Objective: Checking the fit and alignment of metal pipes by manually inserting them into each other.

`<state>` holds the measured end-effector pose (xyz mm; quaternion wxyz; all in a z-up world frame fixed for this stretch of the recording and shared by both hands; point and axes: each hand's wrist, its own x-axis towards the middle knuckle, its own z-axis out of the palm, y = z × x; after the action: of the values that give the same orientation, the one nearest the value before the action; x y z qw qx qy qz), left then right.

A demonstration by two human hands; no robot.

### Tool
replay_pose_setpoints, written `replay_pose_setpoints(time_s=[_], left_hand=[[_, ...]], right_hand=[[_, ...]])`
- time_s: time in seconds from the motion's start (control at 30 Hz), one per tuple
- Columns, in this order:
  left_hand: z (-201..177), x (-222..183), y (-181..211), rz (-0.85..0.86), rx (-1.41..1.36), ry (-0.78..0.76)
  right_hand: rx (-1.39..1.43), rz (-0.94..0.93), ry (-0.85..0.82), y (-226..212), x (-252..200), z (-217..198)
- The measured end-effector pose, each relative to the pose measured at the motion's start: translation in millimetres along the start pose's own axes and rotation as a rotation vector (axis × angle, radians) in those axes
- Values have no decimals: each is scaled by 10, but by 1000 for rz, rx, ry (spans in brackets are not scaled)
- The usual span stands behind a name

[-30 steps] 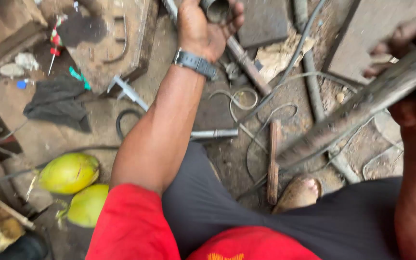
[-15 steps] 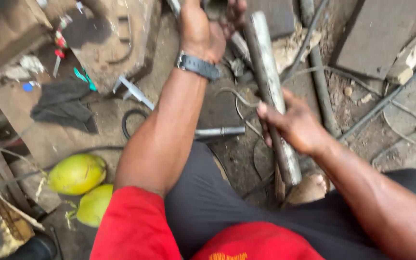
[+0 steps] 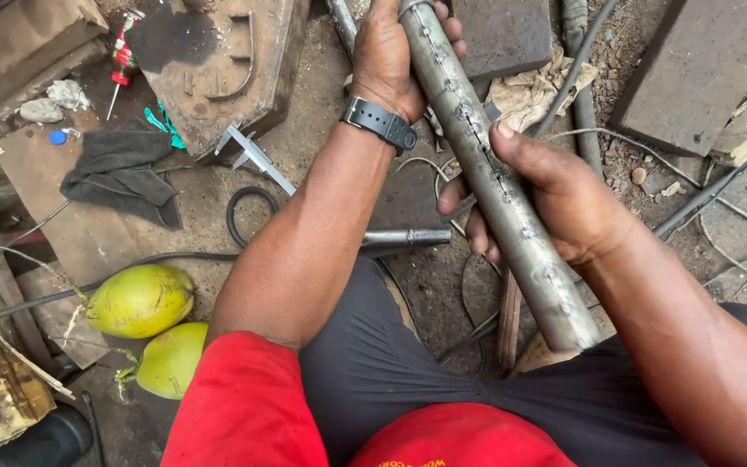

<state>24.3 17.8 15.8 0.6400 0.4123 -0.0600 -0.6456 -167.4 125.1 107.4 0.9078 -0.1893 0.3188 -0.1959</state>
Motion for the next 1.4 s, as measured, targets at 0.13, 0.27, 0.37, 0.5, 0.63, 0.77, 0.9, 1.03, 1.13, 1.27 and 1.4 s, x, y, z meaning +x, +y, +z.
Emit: replay_pose_setpoints(time_s=[0.13,0.27,0.37,0.5,0.63,0.77,0.9,1.03,1.13,1.27,1.4], left_hand=[[-21,-43,-45,-101,10,87],[-7,-39,-76,-137,21,160],[12,-29,-98,-94,-6,165],[0,-7,-53,-88,4,153],[50,-89,-40,-7,-27,131],[30,-195,-81,-39,41,109],[40,-238,-112,-102,46,138],[1,-281,-200,-88,71,136],[-45,-199,-296,-68,48,159],[7,-273,-311,-69,44,116],[-26,-219,-463,-64,-25,109]], right_hand=[[-44,-57,38,0,-16,162],[-204,37,256,-132,-1,7],[-224,-42,221,-193,29,26],[-142,-25,341,-131,122,98],[-265,-18,261,-211,140,65],[-148,-123,277,-59,200,96],[-194,-116,196,-12,-225,131],[-218,-135,122,202,-729,85],[-235,-146,267,289,-704,51],[-94,-179,117,193,-698,-74],[-123,-183,144,253,-688,-143]])
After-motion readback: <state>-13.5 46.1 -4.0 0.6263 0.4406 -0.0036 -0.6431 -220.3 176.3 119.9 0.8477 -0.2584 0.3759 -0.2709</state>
